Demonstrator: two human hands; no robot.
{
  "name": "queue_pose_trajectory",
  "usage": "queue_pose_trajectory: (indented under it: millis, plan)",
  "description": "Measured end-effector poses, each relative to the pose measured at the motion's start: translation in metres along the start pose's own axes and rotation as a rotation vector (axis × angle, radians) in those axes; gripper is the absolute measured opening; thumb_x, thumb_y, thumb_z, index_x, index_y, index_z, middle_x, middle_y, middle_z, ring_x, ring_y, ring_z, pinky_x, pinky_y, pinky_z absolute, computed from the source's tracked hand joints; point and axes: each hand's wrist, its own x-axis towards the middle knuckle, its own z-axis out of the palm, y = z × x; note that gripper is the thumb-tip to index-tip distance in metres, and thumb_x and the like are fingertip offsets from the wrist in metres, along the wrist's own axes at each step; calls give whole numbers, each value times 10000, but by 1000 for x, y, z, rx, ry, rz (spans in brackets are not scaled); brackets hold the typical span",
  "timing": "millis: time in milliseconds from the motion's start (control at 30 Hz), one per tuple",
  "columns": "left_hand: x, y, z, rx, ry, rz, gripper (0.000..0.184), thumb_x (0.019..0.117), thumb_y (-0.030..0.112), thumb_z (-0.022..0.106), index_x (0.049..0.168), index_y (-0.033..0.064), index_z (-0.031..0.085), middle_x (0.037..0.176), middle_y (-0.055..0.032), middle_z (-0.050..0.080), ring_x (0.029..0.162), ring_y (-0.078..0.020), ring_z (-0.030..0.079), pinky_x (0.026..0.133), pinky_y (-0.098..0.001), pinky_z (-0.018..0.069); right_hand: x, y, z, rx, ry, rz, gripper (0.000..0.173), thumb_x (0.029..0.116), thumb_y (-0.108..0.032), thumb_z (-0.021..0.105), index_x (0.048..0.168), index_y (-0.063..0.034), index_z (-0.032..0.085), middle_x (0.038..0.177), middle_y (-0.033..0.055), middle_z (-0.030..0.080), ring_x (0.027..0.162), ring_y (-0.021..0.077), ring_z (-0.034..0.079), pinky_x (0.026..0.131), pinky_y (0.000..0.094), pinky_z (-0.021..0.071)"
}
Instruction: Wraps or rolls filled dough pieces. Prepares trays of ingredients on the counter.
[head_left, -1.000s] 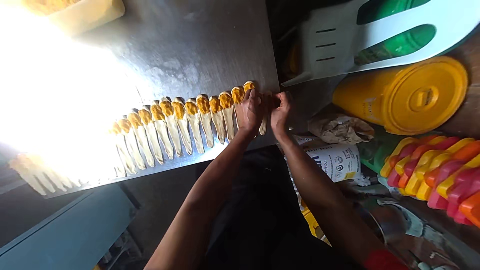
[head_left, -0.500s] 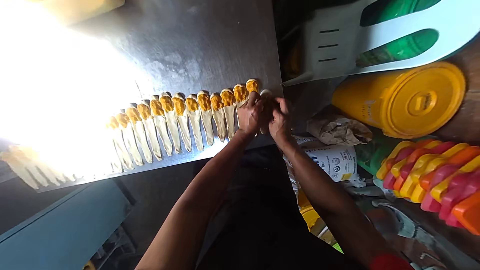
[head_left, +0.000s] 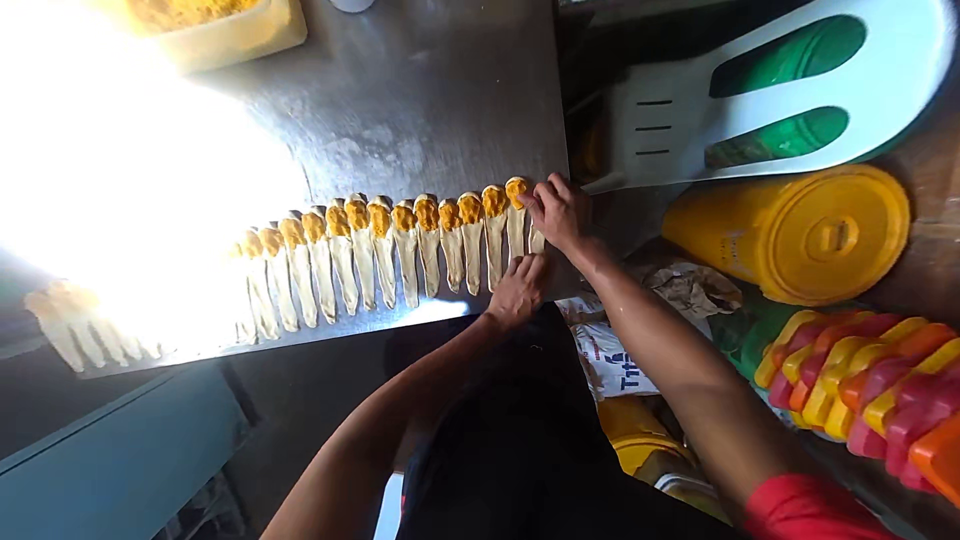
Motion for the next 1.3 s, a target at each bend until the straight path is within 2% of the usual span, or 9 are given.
queue_pose_trajectory:
  millis: [100,367,467,533,633,733,933,1033,1300]
  plan:
    - [-17,18,21,67,-198,-53,492,1055,61,375,1536,-40,408,1701,-207,187,1594,-345,117,1282,-558,182,19,1,12,-92,4,-109,569,1055,-521,484,809,-41,664,813,150,653,721,324,676,577,477,525]
    - [-51,18,56,45,-78,10,542,1063,68,384,1600,23,321,1705,-183,199,1592,-303,160,1287,-474,230,81,20,9,-216,184,-132,591,1061,-533,473,763,-48,633,776,139,645,743,312,677,626,468,515]
    - [-57,18,63,63,-54,21,557,1050,52,411,1601,33,328,1707,-192,180,1593,-316,149,1285,-489,229,72,20,19,-257,89,-20,602,1058,-576,395,1209,-58,662,1243,173,647,1219,375,581,976,551,470]
    - [-61,20,66,74,-62,24,559,1050,51,412,1603,40,328,1715,-192,143,1598,-321,119,1290,-500,207,45,12,20,-233,-34,61,772,1051,-620,333,1573,-54,381,1643,173,356,1551,367,257,1242,609,201]
    - [-62,20,61,83,-96,35,555,1052,46,408,1603,51,338,1714,-195,144,1597,-336,113,1291,-515,187,-28,-15,9,-176,-131,66,861,1046,-599,350,1625,17,189,1716,205,125,1596,336,121,1285,576,137]
    - [-65,22,51,34,-145,33,471,1046,57,421,1513,47,482,1640,-208,351,1563,-356,245,1279,-544,188,-107,-42,-15,-100,-223,14,780,1067,-505,428,1627,-4,217,1719,189,127,1591,336,147,1284,555,168]
    - [-76,21,60,105,-99,72,520,1059,57,403,1577,28,373,1695,-225,194,1589,-347,148,1295,-496,186,-88,-33,-2,-75,55,56,450,1046,-453,518,1266,-94,677,1275,154,655,1202,323,616,996,500,511]
    - [-76,25,59,88,-111,67,568,1039,59,451,1597,53,346,1704,-238,134,1595,-352,112,1291,-506,191,-46,-17,15,-162,42,-33,526,1056,-508,480,888,-54,685,929,148,691,896,320,692,789,496,546]
    - [-68,19,60,153,-95,97,544,1058,70,415,1597,48,345,1707,-231,128,1594,-350,113,1296,-489,184,47,-2,0,-209,153,-108,641,1064,-552,444,751,-31,649,747,138,657,719,304,675,686,483,513]
